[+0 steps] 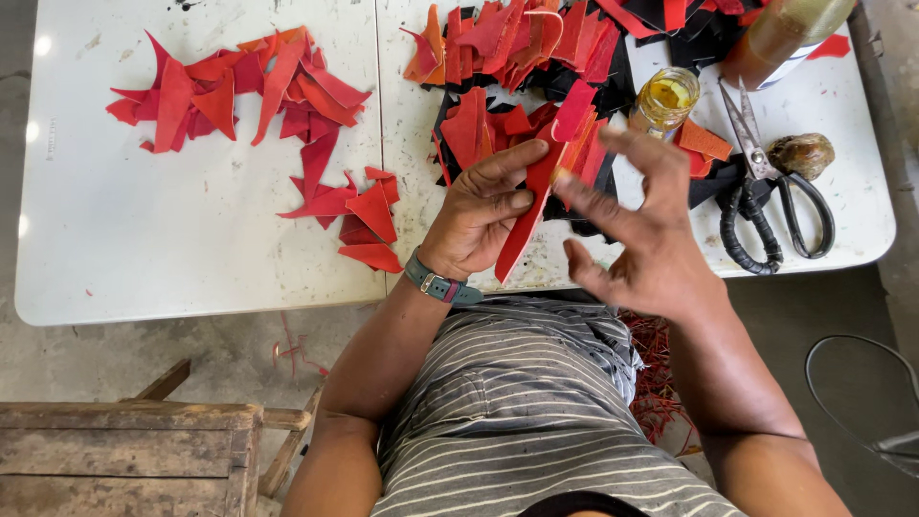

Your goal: The person repeatedly picks red paper pieces from a pile, applies glue from a small jar to the edges, and presses them together to form small folded units. The person places the finished units into a growing pile on the table. Scissors and a bottle are visible nearby but not used.

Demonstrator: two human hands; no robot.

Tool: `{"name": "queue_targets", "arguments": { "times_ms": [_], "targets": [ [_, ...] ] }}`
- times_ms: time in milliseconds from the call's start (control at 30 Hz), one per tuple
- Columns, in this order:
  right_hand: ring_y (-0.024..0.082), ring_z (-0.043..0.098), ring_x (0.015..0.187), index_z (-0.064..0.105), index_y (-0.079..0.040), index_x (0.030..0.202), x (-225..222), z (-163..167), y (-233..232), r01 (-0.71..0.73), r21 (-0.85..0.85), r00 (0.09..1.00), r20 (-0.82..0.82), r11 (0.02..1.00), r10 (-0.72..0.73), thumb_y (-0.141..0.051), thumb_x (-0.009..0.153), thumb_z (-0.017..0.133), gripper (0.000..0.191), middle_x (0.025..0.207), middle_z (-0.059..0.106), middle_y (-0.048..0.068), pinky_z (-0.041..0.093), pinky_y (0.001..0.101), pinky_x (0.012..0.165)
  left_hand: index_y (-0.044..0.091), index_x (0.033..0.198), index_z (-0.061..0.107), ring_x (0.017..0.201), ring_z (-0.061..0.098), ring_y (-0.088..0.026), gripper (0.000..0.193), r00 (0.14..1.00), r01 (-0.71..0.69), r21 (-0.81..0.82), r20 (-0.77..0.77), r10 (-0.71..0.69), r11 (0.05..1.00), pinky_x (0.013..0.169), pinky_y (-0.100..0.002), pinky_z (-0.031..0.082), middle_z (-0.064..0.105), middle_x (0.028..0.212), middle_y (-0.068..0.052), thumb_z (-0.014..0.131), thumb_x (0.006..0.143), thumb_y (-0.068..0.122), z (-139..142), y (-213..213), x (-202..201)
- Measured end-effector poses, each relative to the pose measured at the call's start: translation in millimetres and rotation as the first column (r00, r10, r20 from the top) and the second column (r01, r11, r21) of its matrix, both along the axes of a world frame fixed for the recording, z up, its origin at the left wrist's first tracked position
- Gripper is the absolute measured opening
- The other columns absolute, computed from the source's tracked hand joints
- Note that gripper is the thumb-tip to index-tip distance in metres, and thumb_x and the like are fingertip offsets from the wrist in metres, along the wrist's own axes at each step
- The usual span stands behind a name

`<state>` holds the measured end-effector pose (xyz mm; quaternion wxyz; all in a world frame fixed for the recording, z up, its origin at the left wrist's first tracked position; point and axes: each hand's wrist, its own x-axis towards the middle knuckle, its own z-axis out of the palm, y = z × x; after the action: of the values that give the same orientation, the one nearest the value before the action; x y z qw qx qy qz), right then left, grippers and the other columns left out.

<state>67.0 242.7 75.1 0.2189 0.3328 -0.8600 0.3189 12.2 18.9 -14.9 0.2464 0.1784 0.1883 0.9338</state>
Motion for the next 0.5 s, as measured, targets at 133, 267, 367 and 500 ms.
{"name": "queue_targets", "arguments": {
  "times_ms": [133, 267, 367, 500],
  "targets": [
    [0.032, 0.043, 0.137, 0.077, -0.018, 0.124, 0, 5, -1, -0.054, 0.014, 0.998, -0.043, 0.998, 0.054, -0.021, 0.074, 0.081, 0.050, 0.142, 0.048, 0.019, 0.039, 0.0497, 0.117, 0.001, 0.149, 0.055, 0.128, 0.067, -0.020, 0.050, 1.000, -0.021, -0.017, -0.010, 0.021, 1.000, 0.109, -0.033, 0.057, 0.065, 0.145, -0.014, 0.065, 0.102, -0.010, 1, -2, 0],
    [0.039, 0.044, 0.129, 0.074, -0.011, 0.126, -7, 0, -3, 0.031, 0.034, 0.994, -0.103, 0.999, -0.027, -0.018, 0.069, 0.084, 0.058, 0.137, 0.047, 0.022, 0.038, 0.0549, 0.110, 0.000, 0.148, 0.056, 0.125, 0.066, -0.019, 0.047, 1.000, -0.017, -0.009, -0.009, 0.017, 1.000, 0.108, -0.031, 0.056, 0.065, 0.140, -0.015, 0.066, 0.103, -0.011, 3, -1, 0],
    [0.030, 0.052, 0.127, 0.079, -0.021, 0.123, -3, -8, 4, -0.092, 0.063, 0.986, -0.136, 0.994, 0.100, -0.016, 0.076, 0.086, 0.048, 0.139, 0.053, 0.011, 0.041, 0.0484, 0.110, 0.002, 0.143, 0.059, 0.122, 0.069, -0.015, 0.046, 0.978, -0.185, -0.141, -0.126, 0.168, 0.972, 0.107, -0.031, 0.059, 0.066, 0.138, -0.012, 0.069, 0.099, -0.008, 5, -5, -5],
    [0.027, 0.053, 0.128, 0.074, -0.015, 0.128, -35, -5, 63, 0.380, 0.328, 0.921, -0.054, 0.865, -0.385, -0.018, 0.088, 0.085, 0.042, 0.146, 0.055, 0.006, 0.040, 0.0429, 0.103, -0.001, 0.132, 0.068, 0.070, 0.046, 0.000, 0.032, 0.769, -0.636, -0.582, -0.534, 0.351, 0.507, 0.063, -0.016, 0.043, 0.073, 0.126, -0.009, 0.076, 0.101, -0.004, 10, -19, -11]
  ]
}}
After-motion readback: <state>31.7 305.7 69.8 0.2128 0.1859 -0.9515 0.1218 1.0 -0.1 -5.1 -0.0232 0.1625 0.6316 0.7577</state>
